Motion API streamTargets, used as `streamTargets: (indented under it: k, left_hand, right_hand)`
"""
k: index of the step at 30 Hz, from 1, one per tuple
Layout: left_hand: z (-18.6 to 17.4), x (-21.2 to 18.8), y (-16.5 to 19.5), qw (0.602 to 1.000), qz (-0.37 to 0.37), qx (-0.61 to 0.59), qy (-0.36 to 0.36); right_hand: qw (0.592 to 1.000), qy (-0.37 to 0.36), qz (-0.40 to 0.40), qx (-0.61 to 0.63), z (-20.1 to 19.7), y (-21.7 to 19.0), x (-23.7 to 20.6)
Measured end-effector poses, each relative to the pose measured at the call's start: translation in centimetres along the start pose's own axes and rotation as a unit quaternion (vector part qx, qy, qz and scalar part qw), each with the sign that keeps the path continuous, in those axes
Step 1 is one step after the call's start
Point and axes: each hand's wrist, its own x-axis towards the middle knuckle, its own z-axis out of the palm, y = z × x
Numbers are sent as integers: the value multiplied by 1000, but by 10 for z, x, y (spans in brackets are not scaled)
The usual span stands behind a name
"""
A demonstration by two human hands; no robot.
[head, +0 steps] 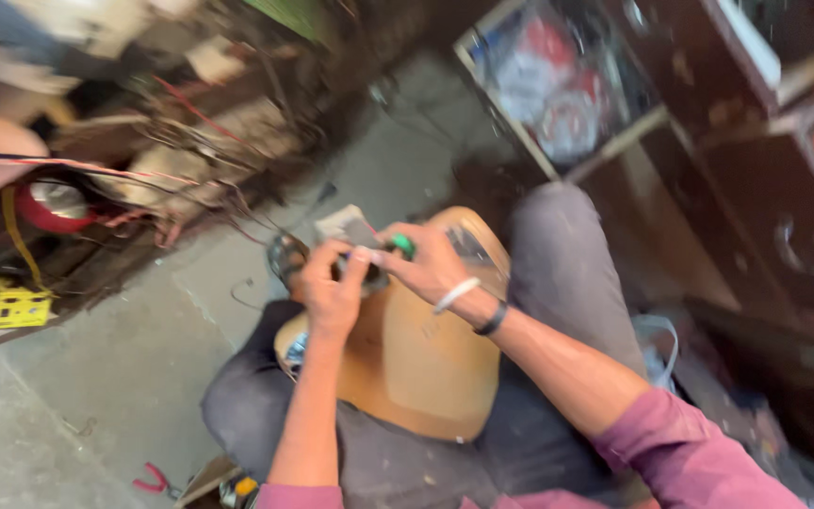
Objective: The person disassembles a small electronic device using a screwdriver, then uses a multimeter to test components on a circuit board. They manipulate wires and probes to check connections and voltage.
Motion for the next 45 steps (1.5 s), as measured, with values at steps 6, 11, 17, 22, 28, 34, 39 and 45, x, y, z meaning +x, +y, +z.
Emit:
streamTargets:
  k: [6,11,17,22,28,34,39,45]
  left_hand:
    - [8,-7,-2,998,-57,-21,12]
    - [30,13,-7,992,-70,-101,-36]
    - [36,33,-16,983,-99,-119,-95]
    - [39,44,-11,976,-126,-145,-107]
    - [50,55,7,962,-97,-222,-128]
    - [41,59,22,961,-92,-221,-138]
    - [31,54,24,971,-80,-187,-124]
    - [8,46,21,984,-49,-118,-127]
  right_hand:
    - [999,-15,-49,1,-9,-1,5]
    - [997,-54,41,46,-43,5,25]
    - [994,55,-94,-3,-63,6,35]
    - [980,73,-175,-56,-77,4,46]
    - [953,104,-259,-115,-78,5,50]
    - [946,99,-279,-130,-66,2,49]
    - [947,83,-276,-143,-59,3,42]
    - [967,36,-241,-76,-43,1,34]
